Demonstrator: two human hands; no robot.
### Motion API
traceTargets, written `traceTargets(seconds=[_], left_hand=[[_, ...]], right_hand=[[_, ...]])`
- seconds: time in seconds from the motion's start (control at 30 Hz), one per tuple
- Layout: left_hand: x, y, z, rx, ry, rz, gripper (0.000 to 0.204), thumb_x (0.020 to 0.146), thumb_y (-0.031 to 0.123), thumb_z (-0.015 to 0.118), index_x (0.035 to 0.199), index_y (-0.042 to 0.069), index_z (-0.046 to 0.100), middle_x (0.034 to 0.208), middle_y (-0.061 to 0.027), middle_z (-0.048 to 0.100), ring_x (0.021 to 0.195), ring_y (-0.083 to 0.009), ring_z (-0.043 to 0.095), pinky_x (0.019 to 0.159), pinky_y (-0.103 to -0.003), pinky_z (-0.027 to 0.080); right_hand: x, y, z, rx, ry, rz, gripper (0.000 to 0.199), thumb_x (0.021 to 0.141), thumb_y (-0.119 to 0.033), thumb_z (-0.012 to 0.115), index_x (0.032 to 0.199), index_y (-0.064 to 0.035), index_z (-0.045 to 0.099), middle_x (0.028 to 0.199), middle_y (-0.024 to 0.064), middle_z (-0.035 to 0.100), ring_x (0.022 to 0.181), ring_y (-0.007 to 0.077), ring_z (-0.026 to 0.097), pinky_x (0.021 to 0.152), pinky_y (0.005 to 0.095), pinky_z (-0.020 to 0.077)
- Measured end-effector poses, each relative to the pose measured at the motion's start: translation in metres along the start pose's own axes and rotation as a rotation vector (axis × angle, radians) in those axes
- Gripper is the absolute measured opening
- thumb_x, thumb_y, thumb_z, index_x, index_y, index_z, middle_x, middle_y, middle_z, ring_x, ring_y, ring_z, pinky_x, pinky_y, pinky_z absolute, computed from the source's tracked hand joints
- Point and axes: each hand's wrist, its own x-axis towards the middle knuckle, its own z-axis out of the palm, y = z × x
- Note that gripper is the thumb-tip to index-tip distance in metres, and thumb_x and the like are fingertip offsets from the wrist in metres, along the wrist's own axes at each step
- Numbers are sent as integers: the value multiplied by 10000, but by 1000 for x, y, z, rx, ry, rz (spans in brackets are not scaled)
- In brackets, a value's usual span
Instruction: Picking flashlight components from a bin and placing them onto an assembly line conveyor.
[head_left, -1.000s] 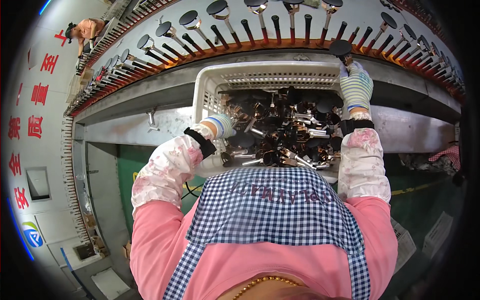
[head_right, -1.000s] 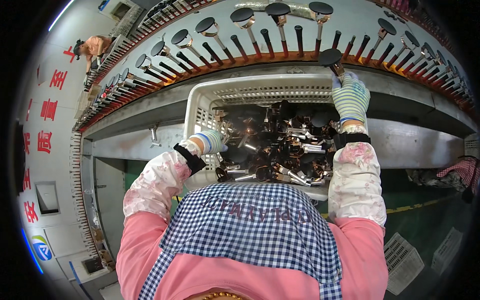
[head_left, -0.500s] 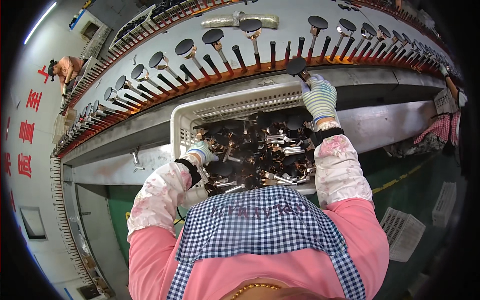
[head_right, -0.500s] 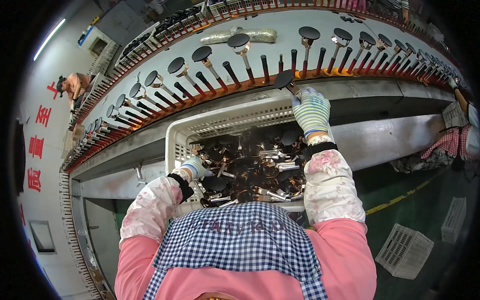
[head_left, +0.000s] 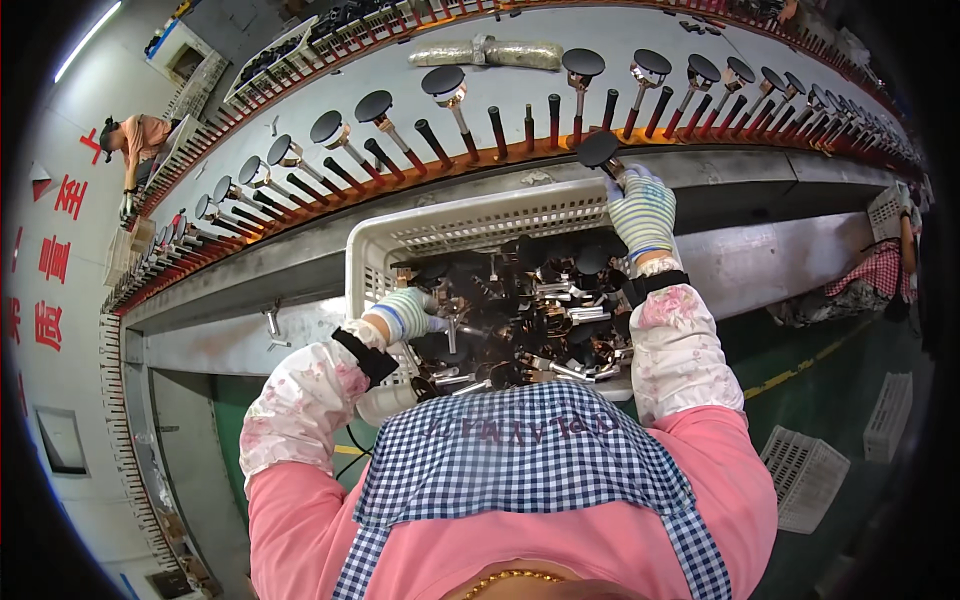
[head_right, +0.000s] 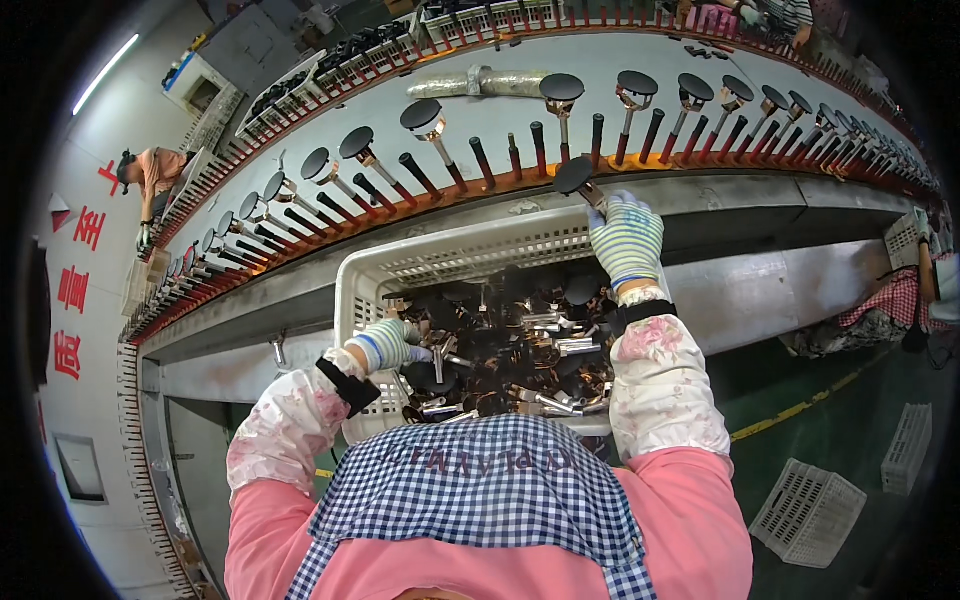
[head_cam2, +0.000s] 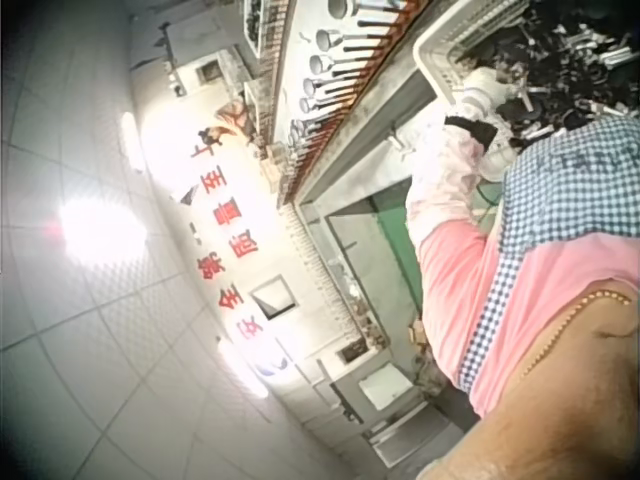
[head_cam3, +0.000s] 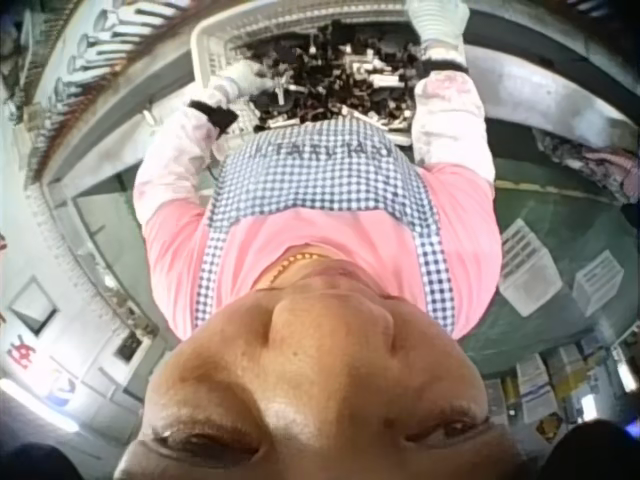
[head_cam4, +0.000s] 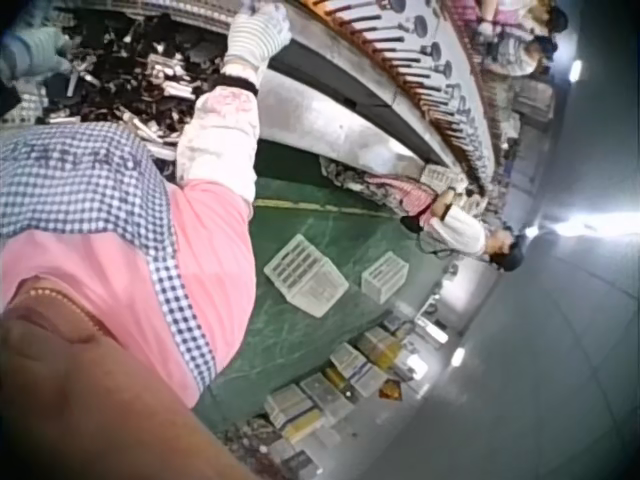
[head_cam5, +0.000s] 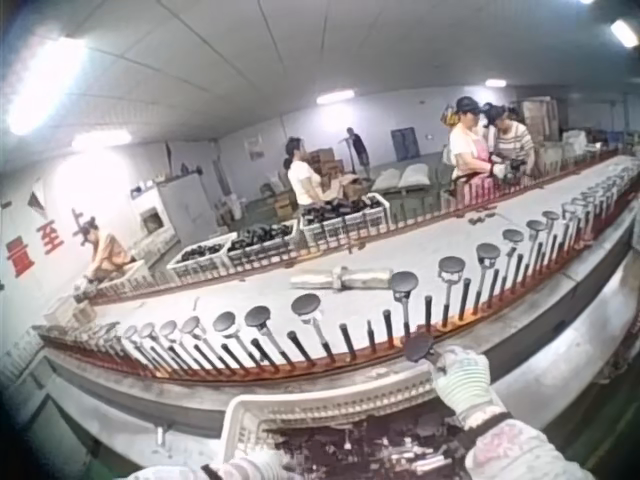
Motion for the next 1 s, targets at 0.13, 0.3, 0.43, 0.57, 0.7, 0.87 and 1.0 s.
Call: traceTargets(seconds=[0.13, 0.3, 0.43, 0.57, 0.7, 0.87, 1.0], left_hand=[[6, 20, -44, -581, 42, 320, 361, 939, 312, 772, 1181, 47, 735, 947, -43, 759, 923, -159, 690, 826, -343, 554], [70, 63, -105, -1214, 499, 659, 260, 971, 107, 719, 1216, 35, 675, 1055, -56, 736, 808, -124, 654, 723, -265, 542], [144, 67, -146, -1378, 614, 644, 224, 1000, 71, 670, 1211, -6, 663, 1151, -82, 736, 954, -161, 688, 903, -298, 570], [190, 74, -160, -937, 954, 442, 171, 982, 97, 701, 1142, 40, 711, 1018, -67, 749, 923, -149, 672, 828, -294, 536], [268, 38, -172, -948, 1065, 472, 295, 919, 230, 755, 1152, 58, 702, 959, -145, 763, 868, -271, 720, 789, -380, 547], [287, -4, -181, -1068, 1051, 464, 201, 906, 94, 785, 1072, 55, 678, 893, -41, 708, 777, -149, 646, 682, -290, 533], [284, -25, -178, -1045, 997, 380, 209, 891, 78, 796, 1066, 45, 686, 920, -38, 716, 819, -158, 657, 777, -292, 547]], right_hand=[[2, 6, 0, -28, 31, -10, 220, 855, -308, 737, 849, -89, 719, 920, 106, 703, 862, 334, 686, 791, 480, 539], [6, 17, 9, -23, -1, -8, 233, 864, -314, 733, 846, -83, 713, 937, 111, 704, 868, 342, 684, 791, 482, 542], [-3, 10, 20, -22, -24, 20, 216, 863, -302, 734, 839, -90, 704, 987, 109, 708, 895, 340, 680, 809, 484, 529], [-5, 10, 20, -19, -28, 32, 206, 861, -314, 733, 857, -109, 709, 999, 99, 705, 900, 330, 677, 811, 474, 519], [0, 19, 37, -55, -63, 40, 214, 864, -330, 723, 866, -117, 712, 1023, 93, 699, 924, 322, 672, 810, 468, 517], [10, 14, 32, -24, -24, 7, 240, 863, -336, 722, 852, -97, 704, 948, 103, 715, 868, 334, 684, 797, 467, 542], [14, 16, 42, -99, -53, 11, 270, 895, -361, 702, 854, -94, 707, 933, 105, 717, 864, 334, 689, 806, 463, 550]])
